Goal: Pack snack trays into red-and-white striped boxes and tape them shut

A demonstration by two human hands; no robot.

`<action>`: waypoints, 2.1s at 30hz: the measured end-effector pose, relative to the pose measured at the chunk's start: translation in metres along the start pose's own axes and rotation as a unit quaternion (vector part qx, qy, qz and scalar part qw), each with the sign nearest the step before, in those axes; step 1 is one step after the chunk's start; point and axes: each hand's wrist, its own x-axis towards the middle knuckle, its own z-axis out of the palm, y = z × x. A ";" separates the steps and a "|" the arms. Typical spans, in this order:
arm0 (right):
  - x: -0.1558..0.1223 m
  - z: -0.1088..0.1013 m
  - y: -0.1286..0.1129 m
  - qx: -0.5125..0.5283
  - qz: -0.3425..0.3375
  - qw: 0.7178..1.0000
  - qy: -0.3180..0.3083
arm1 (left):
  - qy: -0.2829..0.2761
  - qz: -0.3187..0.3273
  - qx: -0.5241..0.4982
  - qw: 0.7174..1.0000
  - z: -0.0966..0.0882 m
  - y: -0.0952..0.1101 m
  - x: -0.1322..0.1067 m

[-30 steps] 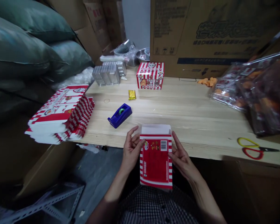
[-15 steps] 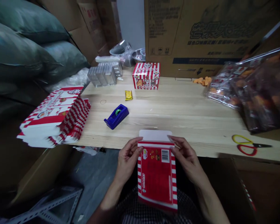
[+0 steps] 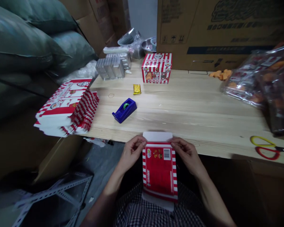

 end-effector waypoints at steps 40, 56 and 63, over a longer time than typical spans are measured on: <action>0.026 -0.012 0.018 -0.001 0.000 0.997 -0.075 | -0.028 0.002 -0.127 0.991 -0.009 -0.020 0.022; 0.054 -0.020 -0.010 0.024 -0.011 0.998 -0.062 | -0.130 0.004 -0.096 0.987 -0.020 0.017 0.051; 0.047 -0.013 -0.014 0.039 0.012 0.997 -0.059 | -0.161 -0.035 -0.101 0.981 -0.022 0.027 0.049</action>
